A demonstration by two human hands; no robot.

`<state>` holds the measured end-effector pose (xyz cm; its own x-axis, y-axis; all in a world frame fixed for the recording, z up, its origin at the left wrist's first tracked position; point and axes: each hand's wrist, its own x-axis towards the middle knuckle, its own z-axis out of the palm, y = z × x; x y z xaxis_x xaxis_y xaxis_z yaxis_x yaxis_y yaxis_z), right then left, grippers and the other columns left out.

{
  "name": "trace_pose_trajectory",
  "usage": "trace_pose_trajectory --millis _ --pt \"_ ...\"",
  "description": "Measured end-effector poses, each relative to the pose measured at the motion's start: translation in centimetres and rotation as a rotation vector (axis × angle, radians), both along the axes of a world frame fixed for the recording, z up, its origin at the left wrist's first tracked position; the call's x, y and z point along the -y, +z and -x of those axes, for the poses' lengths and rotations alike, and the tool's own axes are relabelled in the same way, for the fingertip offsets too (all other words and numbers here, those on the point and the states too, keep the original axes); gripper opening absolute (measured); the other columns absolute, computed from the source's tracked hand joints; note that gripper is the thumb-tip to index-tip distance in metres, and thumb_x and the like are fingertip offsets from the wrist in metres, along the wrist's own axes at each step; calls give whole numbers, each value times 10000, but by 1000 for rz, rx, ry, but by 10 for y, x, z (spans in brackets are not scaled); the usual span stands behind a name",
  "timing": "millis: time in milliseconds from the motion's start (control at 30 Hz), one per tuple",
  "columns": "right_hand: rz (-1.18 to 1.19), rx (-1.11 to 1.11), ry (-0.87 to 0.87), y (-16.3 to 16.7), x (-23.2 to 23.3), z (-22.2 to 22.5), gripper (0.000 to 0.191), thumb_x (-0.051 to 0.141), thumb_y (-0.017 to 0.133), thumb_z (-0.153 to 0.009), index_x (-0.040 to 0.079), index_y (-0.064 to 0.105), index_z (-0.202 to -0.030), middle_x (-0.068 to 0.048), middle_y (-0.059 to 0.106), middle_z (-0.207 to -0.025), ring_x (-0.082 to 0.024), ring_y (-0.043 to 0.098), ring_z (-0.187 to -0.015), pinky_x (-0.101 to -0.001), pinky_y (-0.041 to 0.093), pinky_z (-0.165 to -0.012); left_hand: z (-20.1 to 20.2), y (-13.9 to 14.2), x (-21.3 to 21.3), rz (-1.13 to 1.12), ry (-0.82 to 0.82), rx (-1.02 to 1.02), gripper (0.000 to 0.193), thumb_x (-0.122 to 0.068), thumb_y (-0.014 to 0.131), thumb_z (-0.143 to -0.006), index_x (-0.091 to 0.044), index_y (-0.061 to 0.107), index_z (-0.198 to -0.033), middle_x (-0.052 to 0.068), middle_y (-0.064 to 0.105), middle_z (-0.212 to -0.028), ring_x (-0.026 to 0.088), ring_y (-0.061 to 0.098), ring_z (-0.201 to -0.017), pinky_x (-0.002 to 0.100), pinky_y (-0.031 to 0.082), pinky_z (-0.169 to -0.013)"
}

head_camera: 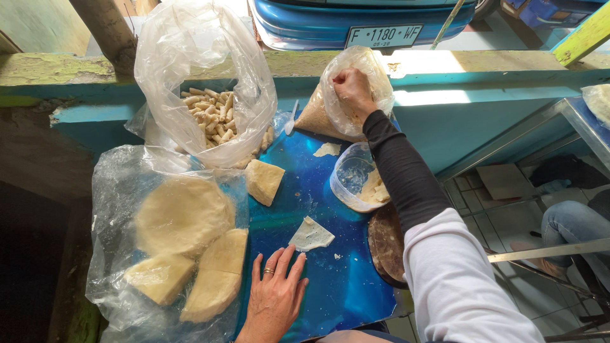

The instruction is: The person sits at a blue table and makes filled pastries. They take a thin dough wrapper, spoon brown filling from a bag onto it, fold the wrapper over the filling, and set the folded parcel aside, repeating the cycle with dough pieces and wrappers kept in plastic bags on the table.

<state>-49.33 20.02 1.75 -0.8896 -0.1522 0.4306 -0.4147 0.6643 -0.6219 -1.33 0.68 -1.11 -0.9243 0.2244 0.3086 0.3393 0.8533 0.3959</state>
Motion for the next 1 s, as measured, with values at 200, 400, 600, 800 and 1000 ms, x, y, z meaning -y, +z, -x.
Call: trace_pose_trajectory --millis 200,400,600,800,1000 --pt "-92 45 81 13 -8 5 129 182 808 -844 71 770 -897 -86 763 -867 -178 729 -758 -322 587 -711 0 4 2 -21 -1 -25 473 -245 696 -872 -91 606 -1310 130 534 -1410 326 494 -1288 616 311 -1065" --pt "-435 -210 89 19 -63 -18 71 80 694 -966 54 747 -928 -119 749 -886 -210 717 -760 -366 590 -756 1 6 2 -14 -4 -23 478 -242 702 -869 -81 603 -1308 137 535 -1407 329 503 -1281 615 325 -1058" --pt "-595 -81 146 13 -70 -52 149 91 667 -954 96 813 -920 -79 762 -822 -219 693 -706 -390 568 -719 -1 7 1 8 -16 -21 481 -239 704 -865 -68 602 -1303 151 536 -1401 336 501 -1275 616 332 -1047" --pt "-89 23 51 30 -81 -73 147 142 665 -998 71 792 -976 -53 748 -756 -86 663 -560 -267 546 -531 -1 11 2 -12 -11 -52 455 -234 707 -871 -83 614 -1290 133 553 -1393 322 514 -1276 596 342 -1062" --pt "374 216 29 24 -106 -93 151 119 640 -1017 34 761 -993 -37 723 -768 -27 565 -509 -193 450 -452 -2 14 0 -12 3 -61 424 -216 719 -855 -95 632 -1252 121 579 -1358 307 538 -1259 589 357 -1056"
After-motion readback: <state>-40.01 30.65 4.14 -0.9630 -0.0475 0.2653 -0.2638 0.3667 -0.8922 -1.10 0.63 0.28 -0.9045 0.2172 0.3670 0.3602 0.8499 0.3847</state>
